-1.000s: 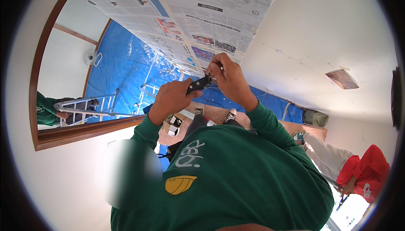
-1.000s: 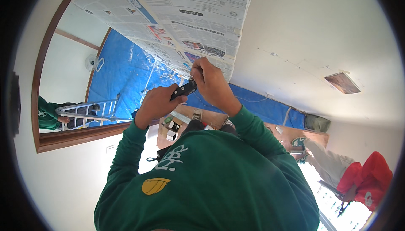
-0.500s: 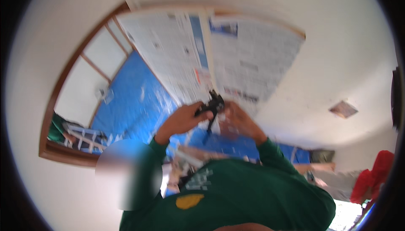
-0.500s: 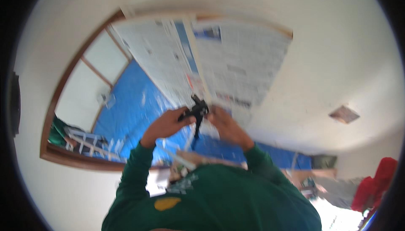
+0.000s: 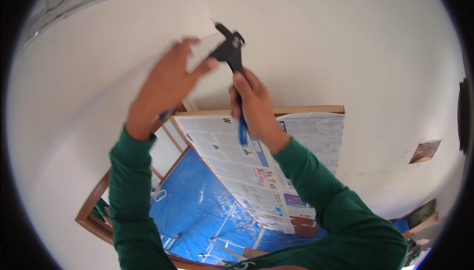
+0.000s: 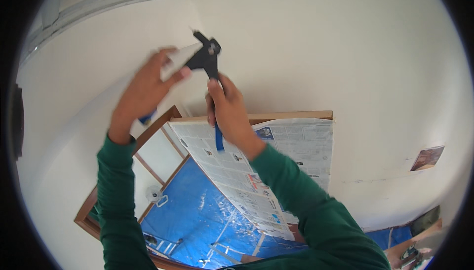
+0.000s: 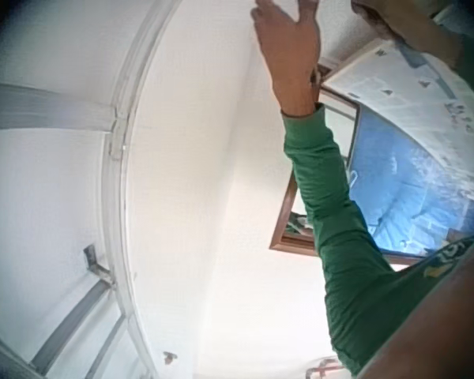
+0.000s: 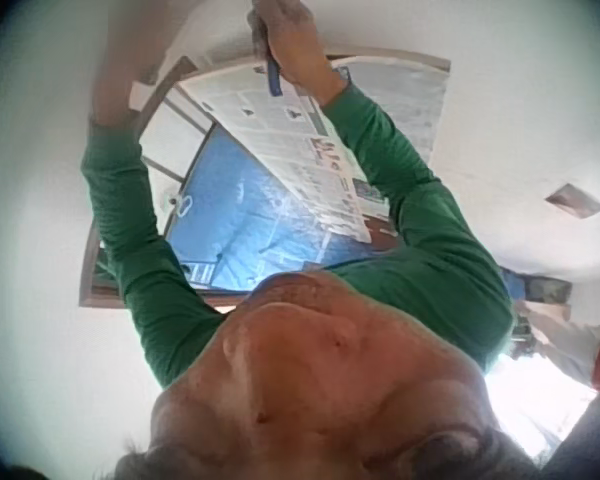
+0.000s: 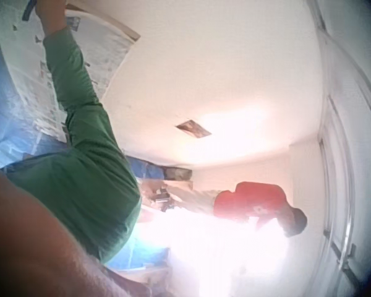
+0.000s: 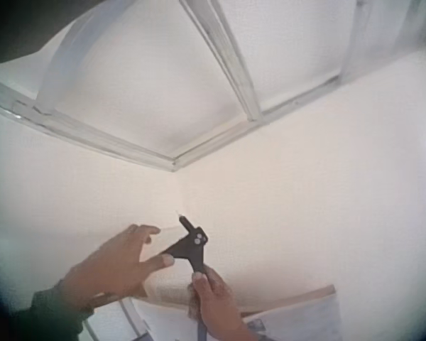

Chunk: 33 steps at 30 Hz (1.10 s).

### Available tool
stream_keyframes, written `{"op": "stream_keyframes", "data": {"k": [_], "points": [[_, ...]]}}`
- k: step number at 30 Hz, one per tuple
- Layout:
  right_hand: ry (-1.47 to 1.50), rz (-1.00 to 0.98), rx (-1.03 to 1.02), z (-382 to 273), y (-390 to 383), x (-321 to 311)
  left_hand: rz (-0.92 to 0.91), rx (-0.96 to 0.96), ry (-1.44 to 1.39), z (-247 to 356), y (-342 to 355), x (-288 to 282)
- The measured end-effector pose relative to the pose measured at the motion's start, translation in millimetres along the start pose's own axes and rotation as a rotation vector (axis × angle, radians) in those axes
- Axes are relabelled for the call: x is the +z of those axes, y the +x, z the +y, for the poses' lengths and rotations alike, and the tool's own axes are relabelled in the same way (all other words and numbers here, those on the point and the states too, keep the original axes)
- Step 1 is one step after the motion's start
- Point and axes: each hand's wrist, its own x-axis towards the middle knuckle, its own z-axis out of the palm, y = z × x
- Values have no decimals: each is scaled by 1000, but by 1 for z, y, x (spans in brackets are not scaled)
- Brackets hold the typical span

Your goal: The person installs a long white molding strip along the ceiling edge. They use a drill to secure the molding, then a manual crimping tool to fasten it further. The person also opens a yellow toolbox to retrieve additional items.

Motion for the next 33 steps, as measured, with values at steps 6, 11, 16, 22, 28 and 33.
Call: {"op": "stream_keyframes", "data": {"k": [6, 11, 16, 22, 28, 33], "points": [[301, 16, 33, -7, 165, 10, 334, 240, 638, -31, 122, -92], [417, 10, 46, 1, 248, 28, 244, 176, 821, -36, 206, -115], [512, -14, 52, 4, 287, 37, 37, 59, 769, -45, 276, -76], [534, -45, 55, 6, 296, 42, 137, 91, 849, -89, 351, -23], [544, -32, 73, 4, 297, 40, 140, -47, 826, -86, 350, 3], [502, -79, 40, 7, 301, 30, 205, -190, 776, -69, 347, 7]]}}
